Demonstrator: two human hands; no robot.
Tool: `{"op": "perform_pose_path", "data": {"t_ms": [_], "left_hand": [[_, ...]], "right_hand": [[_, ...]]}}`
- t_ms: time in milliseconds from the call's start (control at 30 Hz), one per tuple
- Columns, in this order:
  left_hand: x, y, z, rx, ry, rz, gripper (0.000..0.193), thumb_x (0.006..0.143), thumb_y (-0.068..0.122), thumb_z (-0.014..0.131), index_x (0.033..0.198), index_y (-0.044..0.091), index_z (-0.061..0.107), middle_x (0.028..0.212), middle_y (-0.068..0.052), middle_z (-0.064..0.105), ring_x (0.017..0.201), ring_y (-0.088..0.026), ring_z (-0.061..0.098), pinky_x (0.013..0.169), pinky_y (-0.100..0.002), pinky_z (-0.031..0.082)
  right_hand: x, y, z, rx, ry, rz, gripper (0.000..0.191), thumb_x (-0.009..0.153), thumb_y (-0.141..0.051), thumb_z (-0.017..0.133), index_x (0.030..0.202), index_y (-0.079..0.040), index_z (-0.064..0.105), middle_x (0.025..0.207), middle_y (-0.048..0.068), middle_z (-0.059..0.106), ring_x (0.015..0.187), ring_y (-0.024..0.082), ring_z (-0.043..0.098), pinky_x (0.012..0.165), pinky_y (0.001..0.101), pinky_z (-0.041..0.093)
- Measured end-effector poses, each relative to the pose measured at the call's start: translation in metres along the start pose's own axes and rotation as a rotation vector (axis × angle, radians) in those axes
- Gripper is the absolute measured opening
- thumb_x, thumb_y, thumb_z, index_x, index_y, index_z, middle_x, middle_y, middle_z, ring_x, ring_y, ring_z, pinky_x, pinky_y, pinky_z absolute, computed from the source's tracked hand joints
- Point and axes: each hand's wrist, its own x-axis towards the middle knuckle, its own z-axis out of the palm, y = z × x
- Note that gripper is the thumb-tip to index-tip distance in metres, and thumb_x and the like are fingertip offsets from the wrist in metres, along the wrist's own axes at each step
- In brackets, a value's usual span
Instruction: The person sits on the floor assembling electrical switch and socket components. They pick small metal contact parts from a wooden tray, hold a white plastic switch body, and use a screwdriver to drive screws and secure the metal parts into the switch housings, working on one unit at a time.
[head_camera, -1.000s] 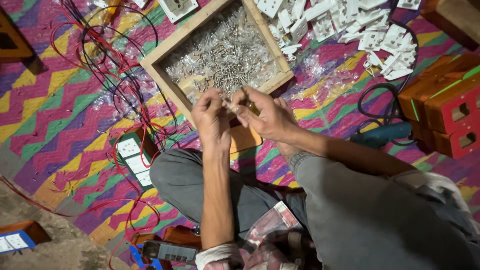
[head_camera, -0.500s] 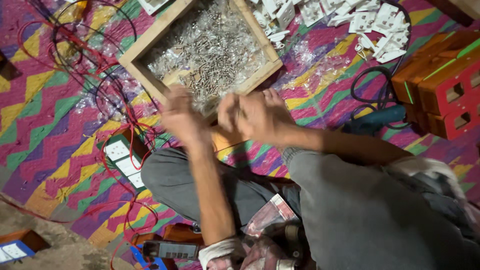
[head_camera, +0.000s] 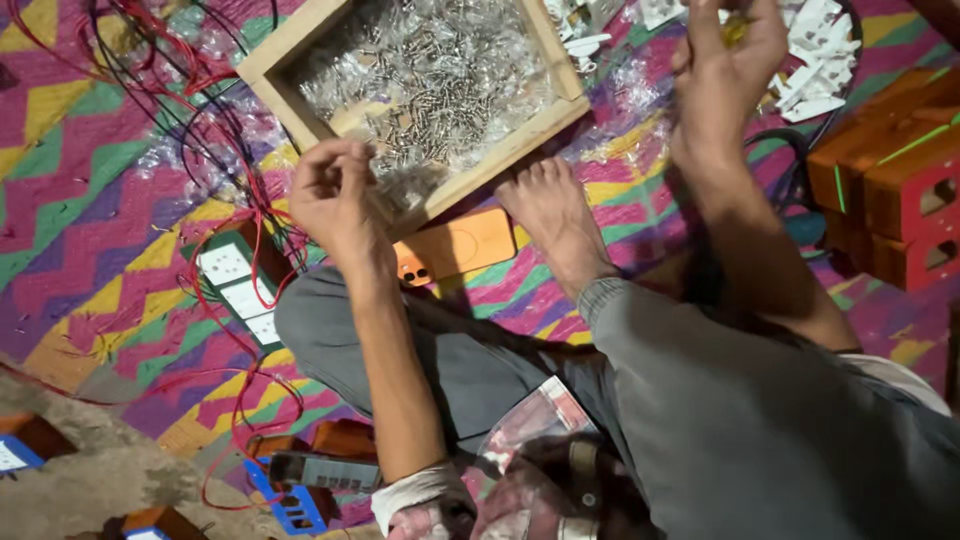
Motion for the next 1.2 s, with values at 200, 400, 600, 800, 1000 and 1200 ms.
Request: {"op": "perform_pose_path", "data": {"t_ms": [200,400,600,800,1000,1200], "left_hand": [[0.010,-0.018,0.021,0.090,-0.092,0.009,0.012,0.090,0.000,0.083,0.095,0.000,0.072,0.082,0.001,0.066,0.073,-0.006,0.057,0.067,-0.021,0.045],[0.001,-0.014,0.027,0.288,-0.148,0.086,0.010,0.088,-0.003,0.081,0.088,0.000,0.071,0.085,0.003,0.064,0.074,-0.004,0.056,0.066,-0.020,0.045],[-0.002,-0.005,0.035,0.335,-0.176,0.070,0.011,0.084,-0.003,0.084,0.084,0.000,0.073,0.078,0.005,0.064,0.068,-0.003,0.052,0.061,-0.019,0.041],[0.002,-0.016,0.033,0.152,-0.197,-0.085,0.008,0.090,-0.002,0.081,0.088,-0.001,0.073,0.076,0.005,0.063,0.065,-0.003,0.050,0.057,-0.020,0.037],[0.007,-0.030,0.027,0.091,-0.255,-0.120,0.003,0.094,-0.001,0.077,0.095,-0.001,0.074,0.081,0.002,0.069,0.066,-0.005,0.058,0.059,-0.021,0.044],[0.013,-0.040,0.026,0.116,-0.252,-0.090,0.005,0.095,-0.002,0.074,0.099,-0.001,0.073,0.083,0.002,0.068,0.071,-0.005,0.059,0.062,-0.021,0.046]], "right_hand": [[-0.032,-0.005,0.051,-0.068,-0.356,0.068,0.014,0.113,-0.006,0.063,0.125,-0.001,0.060,0.115,0.010,0.072,0.073,0.005,0.057,0.057,0.0223,0.044],[-0.036,-0.006,0.058,-0.076,-0.445,0.114,0.013,0.113,-0.005,0.062,0.124,0.001,0.063,0.108,0.007,0.071,0.066,0.004,0.051,0.059,0.0207,0.039],[-0.036,-0.008,0.049,-0.044,-0.426,0.184,0.011,0.113,-0.005,0.060,0.122,0.000,0.064,0.102,0.005,0.069,0.063,0.002,0.045,0.056,0.0201,0.035],[-0.046,0.005,0.062,-0.191,-0.536,0.072,0.013,0.111,-0.007,0.062,0.121,0.000,0.065,0.108,0.006,0.070,0.086,0.009,0.062,0.073,0.0231,0.050],[-0.051,0.009,0.099,-0.420,-0.853,-0.169,0.019,0.108,-0.013,0.068,0.122,0.000,0.069,0.108,0.009,0.070,0.099,0.016,0.069,0.084,0.0295,0.055],[-0.047,0.017,0.129,-0.436,-0.957,-0.022,0.023,0.102,-0.016,0.074,0.118,0.000,0.071,0.092,0.006,0.068,0.082,0.008,0.056,0.070,0.0271,0.048]]}}
